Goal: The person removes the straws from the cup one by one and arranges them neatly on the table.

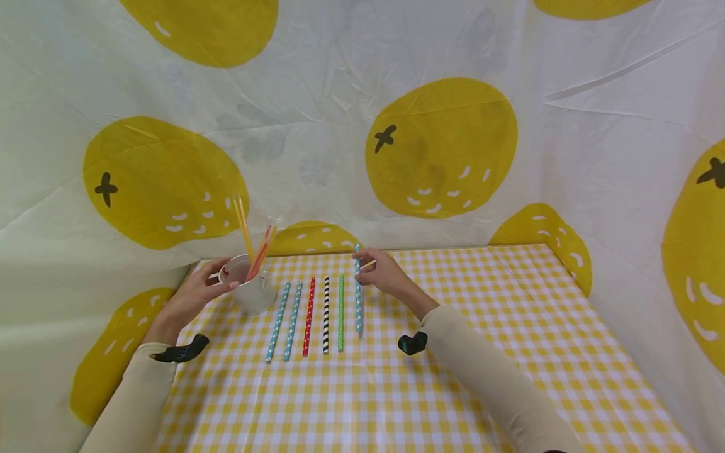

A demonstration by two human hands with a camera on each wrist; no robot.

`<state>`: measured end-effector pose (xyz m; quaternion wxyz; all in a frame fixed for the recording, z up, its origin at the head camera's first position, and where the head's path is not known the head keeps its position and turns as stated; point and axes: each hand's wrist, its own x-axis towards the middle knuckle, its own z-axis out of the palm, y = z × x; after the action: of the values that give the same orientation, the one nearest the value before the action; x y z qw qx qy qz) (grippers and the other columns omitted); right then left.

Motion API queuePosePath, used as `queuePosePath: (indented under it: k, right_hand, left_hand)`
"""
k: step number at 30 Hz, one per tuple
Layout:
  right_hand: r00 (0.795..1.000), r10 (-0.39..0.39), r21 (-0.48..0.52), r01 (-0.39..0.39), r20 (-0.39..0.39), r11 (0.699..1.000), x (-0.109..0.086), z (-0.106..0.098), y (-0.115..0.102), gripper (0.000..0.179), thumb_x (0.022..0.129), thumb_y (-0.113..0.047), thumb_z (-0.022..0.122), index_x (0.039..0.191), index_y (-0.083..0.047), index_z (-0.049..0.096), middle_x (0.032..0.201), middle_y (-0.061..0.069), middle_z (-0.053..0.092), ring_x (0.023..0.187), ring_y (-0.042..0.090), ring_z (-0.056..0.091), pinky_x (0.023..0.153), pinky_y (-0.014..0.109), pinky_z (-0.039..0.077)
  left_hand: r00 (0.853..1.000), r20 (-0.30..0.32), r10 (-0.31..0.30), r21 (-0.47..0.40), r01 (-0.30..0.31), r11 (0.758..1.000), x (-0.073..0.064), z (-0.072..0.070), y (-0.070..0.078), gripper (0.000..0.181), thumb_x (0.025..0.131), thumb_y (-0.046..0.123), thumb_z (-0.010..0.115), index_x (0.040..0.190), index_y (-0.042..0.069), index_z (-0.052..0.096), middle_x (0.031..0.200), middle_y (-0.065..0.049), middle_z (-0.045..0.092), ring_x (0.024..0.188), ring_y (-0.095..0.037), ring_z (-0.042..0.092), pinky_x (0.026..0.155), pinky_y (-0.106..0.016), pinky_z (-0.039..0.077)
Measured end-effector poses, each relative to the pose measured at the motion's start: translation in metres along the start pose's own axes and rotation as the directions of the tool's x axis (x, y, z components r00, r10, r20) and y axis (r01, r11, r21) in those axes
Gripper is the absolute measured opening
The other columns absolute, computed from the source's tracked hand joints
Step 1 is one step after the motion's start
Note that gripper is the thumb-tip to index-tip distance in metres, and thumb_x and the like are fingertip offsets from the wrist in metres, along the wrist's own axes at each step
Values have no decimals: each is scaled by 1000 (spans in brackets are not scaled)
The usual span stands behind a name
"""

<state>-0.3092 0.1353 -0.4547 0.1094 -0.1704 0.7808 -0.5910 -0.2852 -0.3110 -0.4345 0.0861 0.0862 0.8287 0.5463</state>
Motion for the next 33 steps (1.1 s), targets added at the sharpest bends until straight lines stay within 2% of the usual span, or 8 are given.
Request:
queuePosePath:
  k: [7,15,19,23,26,33]
  right_hand:
    - [998,51,-104,-47,40,993,5,5,16,47,96,-1,68,141,2,54,130,25,52,108,32,62,88,46,56]
    - [993,87,-213,-67,85,975,9,11,25,53,94,-2,71,142,5,53,127,26,55,103,29,65,84,39,55]
    - [992,110,-351,-84,56,932,12,13,28,53,91,-11,77,139,-1,59,125,18,62,105,25,63,89,39,53]
    - [996,79,-470,-45,52,881,14,16,30,55,87,-17,83,135,-1,64,117,15,68,101,25,65,90,41,53]
    - [996,63,-497,-24,61,867,15,17,29,55,86,-18,84,133,1,65,114,15,69,100,26,65,90,41,53]
    - [994,84,-487,-39,72,872,14,18,27,52,86,-18,84,132,0,66,116,15,68,106,26,63,92,42,52]
  left_hand:
    - [1000,-4,5,-1,-5,1000,1,0,0,84,96,27,74,162,12,24,162,-16,24,144,-44,31,111,-59,30]
    - [1000,-5,-2,11,2,1000,1,0,0,83,96,30,73,162,13,25,162,-15,25,142,-43,33,111,-59,30]
    - [1000,-1,-4,18,4,1000,0,1,0,83,96,31,73,162,15,25,163,-14,23,144,-43,32,112,-61,29]
    - [1000,2,-2,14,2,1000,0,1,0,84,96,31,73,162,15,24,163,-14,24,143,-43,32,111,-62,28]
    - [1000,-2,-12,16,12,1000,0,0,-1,84,95,32,73,162,16,25,163,-13,24,144,-42,32,112,-61,28]
    - [1000,-5,-13,21,13,1000,0,0,0,85,95,32,74,162,16,24,164,-13,23,144,-42,32,112,-61,29]
